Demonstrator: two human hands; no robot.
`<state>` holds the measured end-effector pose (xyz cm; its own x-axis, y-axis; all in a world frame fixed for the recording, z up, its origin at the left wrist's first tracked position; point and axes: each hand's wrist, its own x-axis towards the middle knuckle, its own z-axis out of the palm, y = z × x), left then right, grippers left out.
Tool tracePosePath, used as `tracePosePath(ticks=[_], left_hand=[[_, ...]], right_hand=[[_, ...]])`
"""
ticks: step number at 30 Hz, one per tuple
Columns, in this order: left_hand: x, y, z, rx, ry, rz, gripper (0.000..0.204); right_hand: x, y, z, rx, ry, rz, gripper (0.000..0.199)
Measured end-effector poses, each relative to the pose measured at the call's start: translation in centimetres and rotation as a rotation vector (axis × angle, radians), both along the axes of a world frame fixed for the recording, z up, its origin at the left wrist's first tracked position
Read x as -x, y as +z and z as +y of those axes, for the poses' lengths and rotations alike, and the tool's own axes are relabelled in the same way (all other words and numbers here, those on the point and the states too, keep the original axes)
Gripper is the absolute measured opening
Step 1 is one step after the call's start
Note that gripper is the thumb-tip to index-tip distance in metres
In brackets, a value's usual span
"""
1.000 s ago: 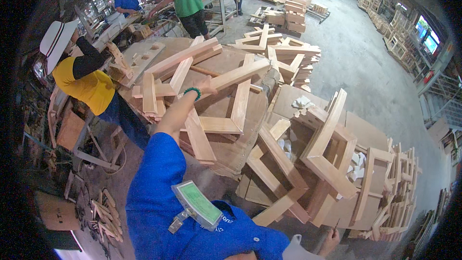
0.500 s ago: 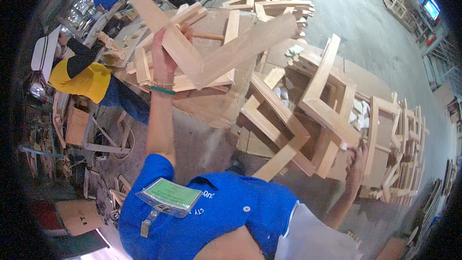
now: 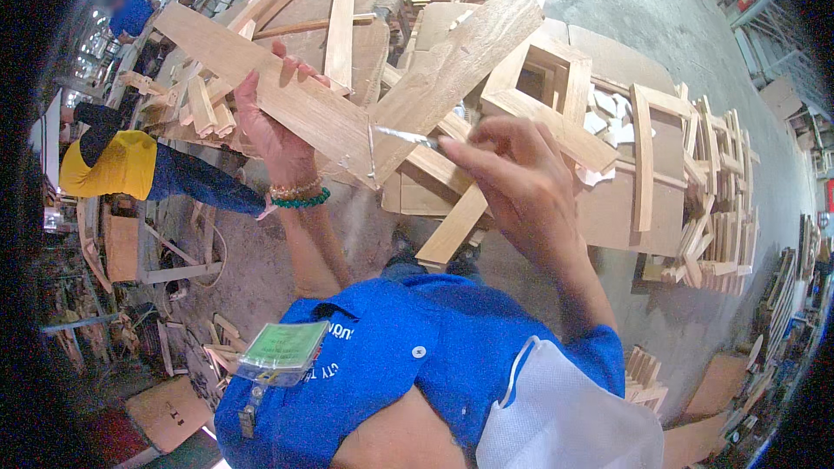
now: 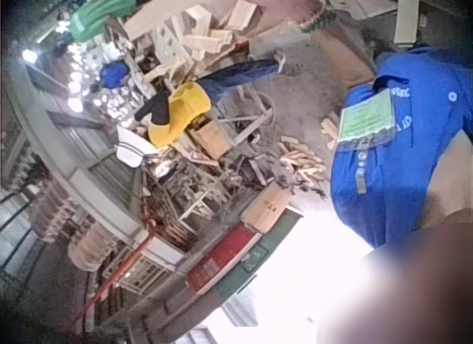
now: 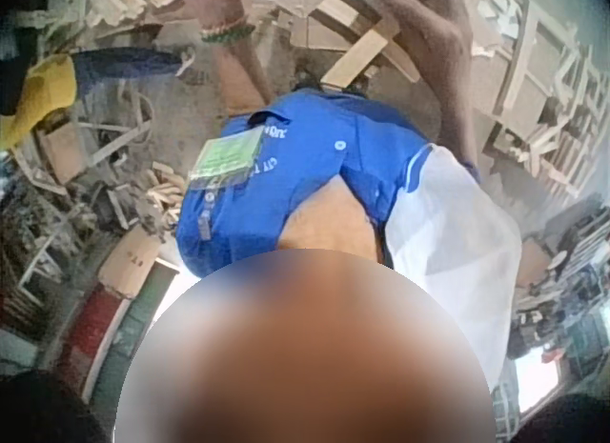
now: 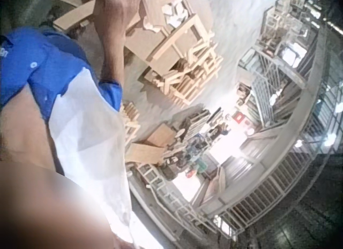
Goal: The person assembles wooden frame components by hand in a workshop. They pick up individual pieces, align them into rectangular frames, and place the completed frames onto a growing stack on the floor.
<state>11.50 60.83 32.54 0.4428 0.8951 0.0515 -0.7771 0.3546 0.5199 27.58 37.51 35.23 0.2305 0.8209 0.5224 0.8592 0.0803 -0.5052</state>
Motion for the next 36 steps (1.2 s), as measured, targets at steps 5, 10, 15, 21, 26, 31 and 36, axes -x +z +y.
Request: tracePosePath(ticks=[5, 10, 15, 21, 26, 31, 36], left_hand=[[-0.4, 0.5, -2.4, 0.013, -0.015, 0.031, 0.049], [0.2, 0.3, -2.9, 0.007, -0.007, -0.003, 0.048], [0.1, -0.1, -3.5, -0.024, 0.028, 0.060, 0.049], [0.1, -0.6, -4.1, -0.080, -0.027, 0.017, 0.053], [0.1, -0.8, -4.4, -0.105, -0.108, -0.074, 0.056], [0.0, -0.8, -4.7, -0.123, -0.154, -0.115, 0.056], [0.4, -0.8, -4.7, -0.161, -0.206, -0.280, 0.061]], right_hand=[[-0.5, -0.9, 0.6, -0.009, 0.066, -0.063, 0.031], [0.2, -1.1, -1.8, 0.019, 0.139, -0.044, 0.033], [0.7, -1.7, -3.4, 0.060, 0.165, 0.050, 0.034], [-0.5, -2.5, -4.0, 0.076, 0.178, 0.265, 0.037], [-0.8, -2.8, -2.7, -0.018, 0.125, 0.173, 0.040], [-0.2, -2.5, -2.1, -0.054, 0.037, -0.124, 0.040], [0.3, -3.5, -3.6, 0.015, 0.142, -0.077, 0.037]])
